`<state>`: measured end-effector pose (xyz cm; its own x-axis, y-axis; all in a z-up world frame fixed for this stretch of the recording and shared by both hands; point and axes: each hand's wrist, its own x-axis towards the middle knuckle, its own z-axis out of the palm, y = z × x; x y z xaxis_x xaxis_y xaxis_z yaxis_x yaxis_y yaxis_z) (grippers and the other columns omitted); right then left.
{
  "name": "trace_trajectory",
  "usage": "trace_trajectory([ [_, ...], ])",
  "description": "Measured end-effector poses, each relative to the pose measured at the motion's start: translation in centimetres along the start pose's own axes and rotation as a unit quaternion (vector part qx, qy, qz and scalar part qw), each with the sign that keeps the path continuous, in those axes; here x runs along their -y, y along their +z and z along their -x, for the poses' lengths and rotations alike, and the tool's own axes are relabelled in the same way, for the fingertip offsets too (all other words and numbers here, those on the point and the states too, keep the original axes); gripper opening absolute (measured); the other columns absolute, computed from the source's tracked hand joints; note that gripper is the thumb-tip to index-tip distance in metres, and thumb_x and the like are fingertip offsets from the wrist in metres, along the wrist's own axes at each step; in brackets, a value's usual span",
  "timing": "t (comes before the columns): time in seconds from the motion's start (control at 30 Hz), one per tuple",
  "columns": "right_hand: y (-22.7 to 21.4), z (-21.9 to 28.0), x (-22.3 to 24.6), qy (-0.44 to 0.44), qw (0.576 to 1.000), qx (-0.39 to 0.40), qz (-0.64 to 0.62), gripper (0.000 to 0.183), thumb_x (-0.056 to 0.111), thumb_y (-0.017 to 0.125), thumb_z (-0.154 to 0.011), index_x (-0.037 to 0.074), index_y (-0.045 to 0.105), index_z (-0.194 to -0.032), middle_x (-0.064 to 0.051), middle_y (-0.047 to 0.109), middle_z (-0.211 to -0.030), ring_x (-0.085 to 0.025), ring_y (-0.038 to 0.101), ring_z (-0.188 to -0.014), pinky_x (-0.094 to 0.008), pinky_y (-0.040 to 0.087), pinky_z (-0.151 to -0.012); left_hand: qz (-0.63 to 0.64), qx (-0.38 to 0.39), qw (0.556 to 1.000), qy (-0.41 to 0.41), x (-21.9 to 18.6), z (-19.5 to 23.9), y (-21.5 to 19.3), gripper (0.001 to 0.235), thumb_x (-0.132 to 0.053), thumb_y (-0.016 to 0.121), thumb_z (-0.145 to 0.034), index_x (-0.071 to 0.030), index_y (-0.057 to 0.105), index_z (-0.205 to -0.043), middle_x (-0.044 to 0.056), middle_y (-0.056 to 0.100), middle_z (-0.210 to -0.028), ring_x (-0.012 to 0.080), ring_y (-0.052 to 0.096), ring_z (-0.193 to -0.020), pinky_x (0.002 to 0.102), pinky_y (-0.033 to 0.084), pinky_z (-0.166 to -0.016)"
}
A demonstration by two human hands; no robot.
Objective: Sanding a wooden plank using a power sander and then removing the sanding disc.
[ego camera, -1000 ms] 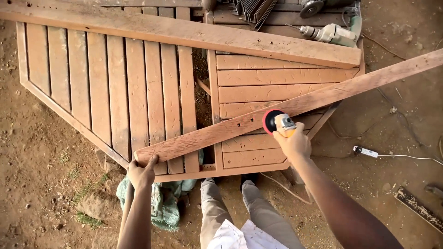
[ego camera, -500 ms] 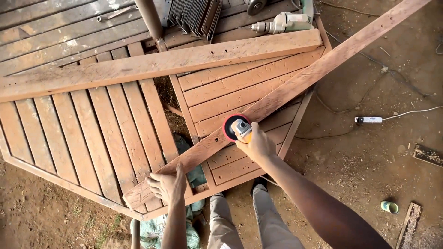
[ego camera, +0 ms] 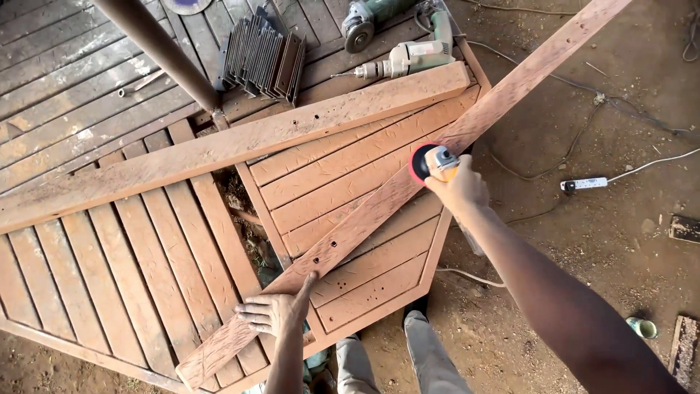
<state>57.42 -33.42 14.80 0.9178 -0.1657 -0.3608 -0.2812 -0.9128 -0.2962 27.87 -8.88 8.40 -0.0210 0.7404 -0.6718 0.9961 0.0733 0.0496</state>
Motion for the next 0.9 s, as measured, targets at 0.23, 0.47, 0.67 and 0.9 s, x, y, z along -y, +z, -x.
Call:
trace_trajectory([
  [0.23,1.2,2.6,0.1,-0.175,0.970,0.140,0.096,0.067,0.056,0.072,-0.079,0.014,0.042,-0.122,-0.018,0.070,-0.114,-0.042,0.069,-0.105,-0.054,0.055,-0.084,-0.019,0.050,0.998,-0.023,-4.1,2.9,2.1,0.172,-0.100,0.064,-0.046,0.008,-0.015,-0.155,0.027,-0.026,-0.165,0.0398,-0.025,-0.154,0.051,-0.017,-0.124],
  [0.47,-5.8,-8.3,-1.9,0.009,0.998,0.030,0.046,0.067,0.050,0.082,-0.083,0.011,0.045,-0.124,-0.016,0.071,-0.111,-0.038,0.071,-0.094,-0.049,0.058,-0.073,-0.074,0.015,0.996,-0.045,-3.9,0.2,4.3,0.188,-0.113,0.053,-0.030,0.008,-0.020,-0.155,0.032,-0.028,-0.162,0.0436,-0.028,-0.152,0.056,-0.016,-0.122],
  [0.67,-5.8,-9.7,-1.0,0.028,0.999,0.022,-0.006,0.071,0.047,0.082,-0.083,0.009,0.045,-0.130,-0.016,0.069,-0.115,-0.032,0.071,-0.092,-0.045,0.058,-0.072,-0.025,0.184,0.981,0.054,-5.6,2.7,0.2,0.116,-0.089,0.057,-0.061,-0.013,0.056,-0.148,0.016,0.052,-0.154,0.0336,0.046,-0.146,0.040,0.035,-0.123],
  [0.9,0.0,-2.4,-1.4,-0.200,0.968,0.124,0.092,0.069,0.057,0.081,-0.079,0.012,0.041,-0.112,-0.021,0.069,-0.102,-0.044,0.071,-0.090,-0.056,0.057,-0.067,-0.061,-0.040,0.995,-0.074,-3.0,-2.2,6.0,0.194,-0.105,0.068,-0.022,0.005,-0.017,-0.157,0.028,-0.022,-0.166,0.0376,-0.023,-0.155,0.052,-0.012,-0.124],
])
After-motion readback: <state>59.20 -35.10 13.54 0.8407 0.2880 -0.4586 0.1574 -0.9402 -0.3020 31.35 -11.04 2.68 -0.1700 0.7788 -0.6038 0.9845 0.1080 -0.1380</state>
